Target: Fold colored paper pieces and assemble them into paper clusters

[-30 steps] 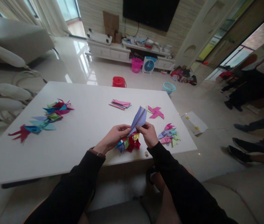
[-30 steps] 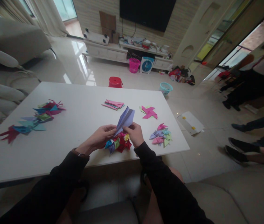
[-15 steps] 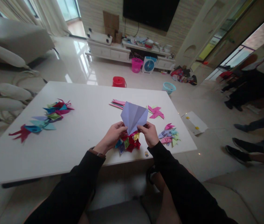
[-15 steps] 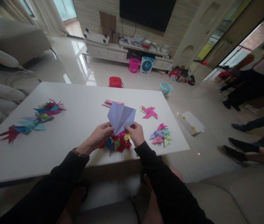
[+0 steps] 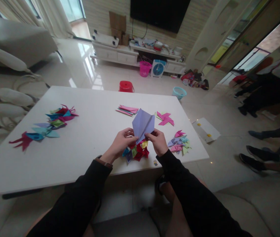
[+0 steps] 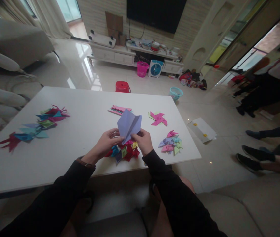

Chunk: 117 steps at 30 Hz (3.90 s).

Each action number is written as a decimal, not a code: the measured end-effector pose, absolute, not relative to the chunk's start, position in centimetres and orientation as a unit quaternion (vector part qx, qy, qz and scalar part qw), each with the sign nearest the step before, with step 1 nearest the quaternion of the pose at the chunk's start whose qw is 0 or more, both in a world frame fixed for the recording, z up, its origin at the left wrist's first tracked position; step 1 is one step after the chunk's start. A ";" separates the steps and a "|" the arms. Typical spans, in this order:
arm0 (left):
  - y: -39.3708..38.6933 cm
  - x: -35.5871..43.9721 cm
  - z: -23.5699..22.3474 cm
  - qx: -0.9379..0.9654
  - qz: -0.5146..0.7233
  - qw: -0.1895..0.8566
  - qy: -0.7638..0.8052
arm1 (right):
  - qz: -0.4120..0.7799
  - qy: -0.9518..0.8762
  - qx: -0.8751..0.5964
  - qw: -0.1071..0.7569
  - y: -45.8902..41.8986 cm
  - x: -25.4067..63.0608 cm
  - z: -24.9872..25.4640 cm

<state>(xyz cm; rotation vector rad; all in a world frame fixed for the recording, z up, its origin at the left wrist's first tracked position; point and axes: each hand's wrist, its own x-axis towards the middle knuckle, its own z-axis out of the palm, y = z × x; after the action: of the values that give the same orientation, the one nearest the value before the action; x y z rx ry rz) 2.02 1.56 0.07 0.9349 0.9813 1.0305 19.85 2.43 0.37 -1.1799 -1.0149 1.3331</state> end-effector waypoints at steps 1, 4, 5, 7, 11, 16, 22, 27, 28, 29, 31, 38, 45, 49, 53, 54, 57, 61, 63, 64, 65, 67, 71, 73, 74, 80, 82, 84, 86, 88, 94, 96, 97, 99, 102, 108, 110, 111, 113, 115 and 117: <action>1.6 2.0 0.1 0.416 0.454 0.659 0.432 | 0.557 -0.423 -0.491 0.519 2.4 19.8 0.4; 1.6 2.0 0.0 0.422 0.451 0.657 0.433 | 0.560 -0.422 -0.489 0.518 2.4 19.8 0.6; 1.6 2.0 0.0 0.425 0.451 0.655 0.434 | 0.561 -0.423 -0.489 0.517 2.4 19.7 0.6; 1.5 2.0 0.1 0.433 0.449 0.648 0.436 | 0.564 -0.424 -0.488 0.514 2.3 19.6 0.8; 1.4 2.0 0.3 0.448 0.444 0.640 0.438 | 0.566 -0.429 -0.486 0.509 2.2 19.4 0.9; 1.3 2.2 0.4 0.463 0.443 0.630 0.438 | 0.572 -0.430 -0.480 0.507 2.2 19.4 0.6; 1.1 2.4 0.2 0.461 0.423 0.662 0.412 | 0.568 -0.435 -0.483 0.504 2.2 19.3 0.5; 1.3 2.3 -0.4 0.456 0.422 0.662 0.419 | 0.551 -0.452 -0.483 0.508 2.2 19.4 0.3; 1.3 2.2 -0.6 0.454 0.425 0.657 0.425 | 0.554 -0.450 -0.482 0.508 2.2 19.5 0.3; 1.4 2.2 -0.7 0.453 0.427 0.653 0.431 | 0.562 -0.443 -0.477 0.510 2.3 19.6 0.4; 1.6 2.0 -0.7 0.451 0.425 0.647 0.444 | 0.584 -0.419 -0.461 0.520 2.4 19.7 0.6; 1.4 1.2 0.9 0.514 0.366 0.641 0.437 | 0.502 -0.419 -0.489 0.577 3.1 20.8 0.5; 1.6 -0.2 1.5 0.585 0.333 0.575 0.466 | 0.426 -0.459 -0.504 0.595 3.7 21.8 0.1; 1.9 -1.3 1.6 0.574 0.329 0.582 0.474 | 0.391 -0.501 -0.493 0.594 3.5 21.8 0.4; 2.1 -2.4 1.7 0.582 0.349 0.558 0.478 | 0.400 -0.541 -0.513 0.534 3.4 21.9 0.0; 2.1 -2.7 1.7 0.589 0.350 0.549 0.479 | 0.408 -0.546 -0.515 0.519 3.4 21.9 -0.1; 2.0 -3.4 1.7 0.607 0.350 0.521 0.489 | 0.416 -0.552 -0.523 0.499 3.6 21.8 -0.4; 2.1 -4.3 1.5 0.588 0.364 0.513 0.508 | 0.393 -0.565 -0.538 0.487 4.9 21.6 -0.1; 2.1 -4.6 1.4 0.572 0.383 0.511 0.515 | 0.384 -0.577 -0.537 0.481 6.4 21.3 0.4; 2.1 -4.8 1.4 0.564 0.394 0.504 0.522 | 0.378 -0.581 -0.536 0.481 7.4 21.2 0.8; 2.2 -4.9 1.4 0.557 0.402 0.495 0.532 | 0.375 -0.583 -0.536 0.483 8.5 20.9 1.1; 2.3 -5.4 1.5 0.547 0.413 0.471 0.555 | 0.380 -0.581 -0.535 0.482 11.1 20.2 1.9; 2.5 -6.6 2.1 0.509 0.445 0.457 0.577 | 0.395 -0.598 -0.541 0.441 15.7 17.8 3.2; 2.6 -7.4 2.5 0.490 0.463 0.462 0.576 | 0.409 -0.590 -0.550 0.427 17.0 16.6 3.4; 2.6 -7.8 2.6 0.485 0.469 0.464 0.574 | 0.439 -0.576 -0.551 0.415 17.4 16.0 3.4; 2.7 -9.4 2.6 0.477 0.493 0.468 0.558 | 0.614 -0.555 -0.476 0.297 18.0 14.2 2.1; 2.7 -9.7 2.5 0.479 0.493 0.460 0.562 | 0.613 -0.560 -0.473 0.296 18.2 13.9 1.8; 2.5 -9.9 2.5 0.481 0.495 0.448 0.568 | 0.615 -0.558 -0.472 0.296 18.5 13.6 1.6; 2.4 -10.0 2.7 0.478 0.500 0.430 0.580 | 0.621 -0.556 -0.468 0.295 18.8 13.2 1.7; 2.3 -10.3 3.0 0.470 0.510 0.421 0.584 | 0.627 -0.555 -0.462 0.293 18.9 12.9 1.9; 2.3 -10.8 3.3 0.439 0.535 0.436 0.575 | 0.664 -0.541 -0.434 0.279 18.1 12.3 2.5; 2.4 -10.7 3.2 0.438 0.535 0.442 0.571 | 0.667 -0.548 -0.421 0.278 17.6 12.3 2.4; 2.4 -10.6 3.0 0.440 0.533 0.447 0.568 | 0.657 -0.559 -0.420 0.280 17.4 12.3 2.4; 2.4 -10.4 2.8 0.443 0.530 0.455 0.562 | 0.628 -0.583 -0.430 0.285 17.3 12.4 2.4; 2.5 -10.1 2.5 0.444 0.529 0.458 0.560 | 0.604 -0.587 -0.452 0.293 18.2 12.8 2.7; 2.4 -9.6 2.6 0.467 0.511 0.435 0.576 | 0.539 -0.519 -0.528 0.402 23.9 14.6 3.7; 2.4 -9.4 2.8 0.470 0.505 0.430 0.583 | 0.512 -0.479 -0.567 0.434 25.6 15.1 2.9; 2.4 -9.2 2.8 0.470 0.502 0.430 0.585 | 0.501 -0.458 -0.586 0.442 26.3 15.2 2.2; 2.4 -9.0 2.9 0.472 0.496 0.430 0.588 | 0.488 -0.422 -0.618 0.448 27.0 14.9 0.2; 2.4 -8.7 3.0 0.478 0.491 0.428 0.589 | 0.485 -0.398 -0.639 0.446 27.3 14.1 -1.9; 2.2 -8.6 3.1 0.485 0.484 0.424 0.592 | 0.484 -0.388 -0.647 0.443 27.5 13.1 -3.7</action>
<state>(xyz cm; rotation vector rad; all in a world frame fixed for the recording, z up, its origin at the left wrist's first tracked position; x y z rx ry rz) -8.56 2.25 3.13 1.2133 1.4805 1.2115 13.11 27.48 -3.72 -1.6043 -0.9618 1.2005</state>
